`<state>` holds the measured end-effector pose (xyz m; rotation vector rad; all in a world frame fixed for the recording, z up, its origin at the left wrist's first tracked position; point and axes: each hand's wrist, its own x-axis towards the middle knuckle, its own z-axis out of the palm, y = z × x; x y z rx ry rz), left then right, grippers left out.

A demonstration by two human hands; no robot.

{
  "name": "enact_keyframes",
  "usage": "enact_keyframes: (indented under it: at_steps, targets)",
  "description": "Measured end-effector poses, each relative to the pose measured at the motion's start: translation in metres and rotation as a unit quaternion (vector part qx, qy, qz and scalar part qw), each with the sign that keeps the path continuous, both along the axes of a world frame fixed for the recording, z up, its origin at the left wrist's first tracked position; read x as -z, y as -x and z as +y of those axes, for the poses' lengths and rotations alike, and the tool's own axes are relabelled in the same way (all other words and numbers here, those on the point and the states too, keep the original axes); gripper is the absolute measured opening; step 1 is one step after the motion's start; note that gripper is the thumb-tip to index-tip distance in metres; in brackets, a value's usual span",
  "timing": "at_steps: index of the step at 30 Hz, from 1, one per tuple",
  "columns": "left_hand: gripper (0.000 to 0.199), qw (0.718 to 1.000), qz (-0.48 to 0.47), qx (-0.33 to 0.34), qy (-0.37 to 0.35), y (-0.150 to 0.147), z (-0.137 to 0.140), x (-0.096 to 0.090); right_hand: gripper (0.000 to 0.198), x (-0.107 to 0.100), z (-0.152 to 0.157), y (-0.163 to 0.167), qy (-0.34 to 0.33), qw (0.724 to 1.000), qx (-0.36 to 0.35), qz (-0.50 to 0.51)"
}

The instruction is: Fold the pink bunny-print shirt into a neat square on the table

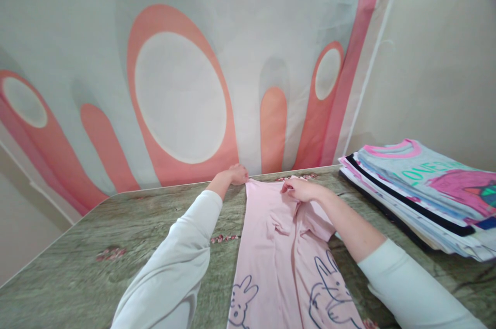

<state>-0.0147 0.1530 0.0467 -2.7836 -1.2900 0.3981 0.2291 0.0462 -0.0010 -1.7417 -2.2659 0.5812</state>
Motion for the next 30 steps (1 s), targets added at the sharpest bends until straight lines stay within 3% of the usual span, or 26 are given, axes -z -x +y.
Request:
enact_keyframes:
  at_steps: [7,13,17,20,24,30]
  targets:
    - [0.018,0.994,-0.066,-0.014,-0.086,-0.010,-0.021,-0.003,0.032,0.003,0.001,0.001,0.008,1.000,0.009,0.007]
    - [0.030,0.984,-0.113,-0.058,-0.128,0.002,-0.090,0.038,0.033,0.003,0.000,0.000,-0.010,1.000,0.003,-0.008]
    - [0.040,0.985,-0.151,-0.001,-0.088,0.017,-0.118,0.053,0.027,-0.008,-0.006,0.009,-0.023,0.997,0.006,-0.073]
    - [0.046,0.987,-0.149,0.002,-0.065,0.024,-0.123,0.053,0.017,-0.018,-0.003,0.028,-0.046,0.994,0.016,-0.096]
    - [0.048,0.989,-0.138,-0.008,-0.058,0.025,-0.125,0.052,0.021,-0.026,0.020,0.070,-0.090,0.991,0.011,-0.093]
    - [0.043,0.984,-0.161,0.006,-0.070,0.025,-0.129,0.050,0.023,-0.021,0.064,0.119,-0.110,0.990,0.036,-0.076]
